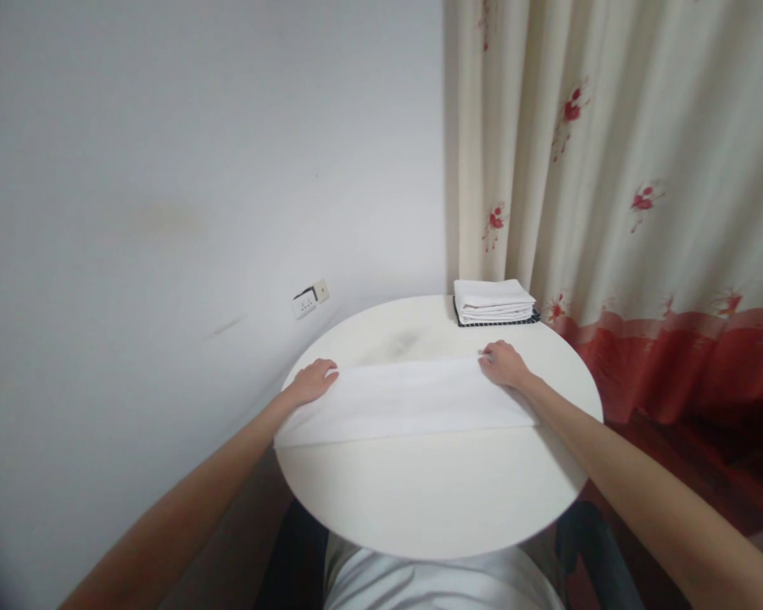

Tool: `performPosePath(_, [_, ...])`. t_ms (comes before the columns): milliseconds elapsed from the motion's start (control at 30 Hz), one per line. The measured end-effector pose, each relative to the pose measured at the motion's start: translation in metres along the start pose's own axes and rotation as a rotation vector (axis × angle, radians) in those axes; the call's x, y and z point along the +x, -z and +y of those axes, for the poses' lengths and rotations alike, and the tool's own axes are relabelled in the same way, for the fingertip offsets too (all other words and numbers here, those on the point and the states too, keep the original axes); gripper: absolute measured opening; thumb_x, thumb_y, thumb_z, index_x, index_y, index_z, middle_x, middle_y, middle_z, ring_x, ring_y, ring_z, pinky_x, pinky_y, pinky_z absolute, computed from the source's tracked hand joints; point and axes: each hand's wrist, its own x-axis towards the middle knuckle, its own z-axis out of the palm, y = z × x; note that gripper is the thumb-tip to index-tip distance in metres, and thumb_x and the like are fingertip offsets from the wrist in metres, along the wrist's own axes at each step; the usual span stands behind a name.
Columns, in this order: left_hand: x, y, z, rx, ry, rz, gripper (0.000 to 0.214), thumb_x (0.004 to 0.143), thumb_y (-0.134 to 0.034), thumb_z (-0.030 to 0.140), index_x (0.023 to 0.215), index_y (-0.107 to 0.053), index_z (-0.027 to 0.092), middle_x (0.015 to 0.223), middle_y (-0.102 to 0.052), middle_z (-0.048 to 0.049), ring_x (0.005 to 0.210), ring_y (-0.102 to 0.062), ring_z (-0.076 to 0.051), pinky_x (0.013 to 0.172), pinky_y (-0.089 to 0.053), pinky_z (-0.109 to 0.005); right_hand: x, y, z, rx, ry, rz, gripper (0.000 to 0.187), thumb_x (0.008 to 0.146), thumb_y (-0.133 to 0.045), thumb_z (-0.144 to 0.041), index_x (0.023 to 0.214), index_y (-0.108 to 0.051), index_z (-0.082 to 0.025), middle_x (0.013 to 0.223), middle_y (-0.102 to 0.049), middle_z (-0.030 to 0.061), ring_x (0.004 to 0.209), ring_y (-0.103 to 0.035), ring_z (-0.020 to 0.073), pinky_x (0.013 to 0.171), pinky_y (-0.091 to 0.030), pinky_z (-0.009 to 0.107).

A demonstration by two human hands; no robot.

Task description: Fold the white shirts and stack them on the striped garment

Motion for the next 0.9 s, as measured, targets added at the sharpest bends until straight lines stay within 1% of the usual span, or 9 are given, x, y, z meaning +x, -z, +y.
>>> performPosePath(100, [0.016, 0.008, 0.03, -0.018, -0.068, -0.025, 0.032, 0.099, -0.043, 0.032, 0.115, -0.067, 0.016, 0.129, -0.064, -0.0172, 0.119, -0.06, -0.033, 0.105, -0.041, -0.052, 0.016, 0.005, 0.0, 0.038, 0.046, -0.058, 0.032, 0.09, -0.055, -0.039, 0.102, -0.073, -0.016, 0.11, -0.073, 0.0124, 0.1, -0.066, 0.0243, 0.086, -0.046, 0.029])
performPosePath(200, [0.036, 0.003, 0.083, -0.084, -0.252, -0.055, 0.032, 0.1, -0.045, 0.035, 0.116, -0.069, 0.021, 0.129, -0.066, -0.0102, 0.118, -0.061, -0.024, 0.104, -0.044, -0.035, 0.026, 0.004, -0.004, 0.074, 0.116, -0.12, 0.028, 0.092, -0.053, -0.038, 0.093, -0.074, -0.019, 0.097, -0.076, 0.0066, 0.087, -0.067, 0.0195, 0.076, -0.045, 0.025])
performPosePath(267, [0.048, -0.004, 0.12, -0.125, -0.336, -0.06, 0.03, 0.1, -0.048, 0.036, 0.108, -0.073, 0.023, 0.119, -0.07, -0.0071, 0.111, -0.064, -0.021, 0.099, -0.046, -0.03, 0.029, 0.001, -0.006, 0.079, 0.137, -0.135, 0.026, 0.092, -0.054, -0.036, 0.09, -0.073, -0.019, 0.095, -0.076, 0.0057, 0.085, -0.067, 0.0189, 0.075, -0.044, 0.025])
performPosePath(333, [0.057, -0.012, 0.15, -0.155, -0.362, -0.035, 0.027, 0.098, -0.051, 0.035, 0.103, -0.074, 0.022, 0.11, -0.072, -0.0076, 0.106, -0.065, -0.022, 0.096, -0.048, -0.03, 0.029, -0.001, -0.007, 0.076, 0.14, -0.136, 0.024, 0.091, -0.054, -0.035, 0.091, -0.072, -0.019, 0.098, -0.076, 0.0062, 0.088, -0.067, 0.0195, 0.075, -0.043, 0.026])
performPosePath(400, [0.061, -0.02, 0.167, -0.187, -0.349, 0.007, 0.024, 0.097, -0.054, 0.033, 0.102, -0.075, 0.021, 0.106, -0.071, -0.0081, 0.102, -0.066, -0.023, 0.093, -0.049, -0.032, 0.027, 0.0, -0.009, 0.062, 0.14, -0.141, 0.023, 0.092, -0.055, -0.035, 0.091, -0.071, -0.019, 0.101, -0.075, 0.0067, 0.091, -0.066, 0.0201, 0.075, -0.042, 0.026])
performPosePath(467, [0.062, -0.027, 0.174, -0.22, -0.321, 0.05, 0.022, 0.096, -0.056, 0.033, 0.101, -0.074, 0.021, 0.105, -0.071, -0.0077, 0.099, -0.066, -0.022, 0.092, -0.049, -0.032, 0.026, 0.006, -0.013, 0.027, 0.141, -0.125, 0.021, 0.092, -0.054, -0.033, 0.09, -0.07, -0.019, 0.099, -0.075, 0.0067, 0.092, -0.066, 0.0208, 0.076, -0.041, 0.028])
performPosePath(633, [0.062, -0.037, 0.17, -0.28, -0.278, 0.084, 0.021, 0.096, -0.058, 0.033, 0.096, -0.076, 0.022, 0.103, -0.072, -0.0047, 0.098, -0.066, -0.02, 0.093, -0.049, -0.03, 0.025, 0.024, -0.028, -0.036, 0.154, 0.041, 0.021, 0.094, -0.053, -0.032, 0.093, -0.07, -0.02, 0.099, -0.074, 0.0077, 0.097, -0.064, 0.023, 0.084, -0.038, 0.033])
performPosePath(800, [0.068, -0.037, 0.169, -0.295, -0.249, 0.052, 0.02, 0.095, -0.059, 0.03, 0.098, -0.077, 0.022, 0.104, -0.074, -0.0047, 0.098, -0.067, -0.019, 0.089, -0.05, -0.027, 0.021, 0.013, -0.031, -0.095, 0.05, -0.106, 0.019, 0.093, -0.056, -0.029, 0.095, -0.072, -0.02, 0.103, -0.073, 0.0094, 0.102, -0.062, 0.0261, 0.085, -0.04, 0.036])
performPosePath(900, [0.07, -0.035, 0.167, -0.29, -0.239, 0.032, 0.022, 0.096, -0.057, 0.031, 0.098, -0.077, 0.021, 0.103, -0.075, -0.0061, 0.098, -0.067, -0.02, 0.089, -0.05, -0.028, 0.017, 0.011, -0.032, -0.107, 0.02, -0.107, 0.02, 0.093, -0.056, -0.03, 0.101, -0.071, -0.019, 0.112, -0.07, 0.0125, 0.107, -0.06, 0.0281, 0.088, -0.042, 0.038])
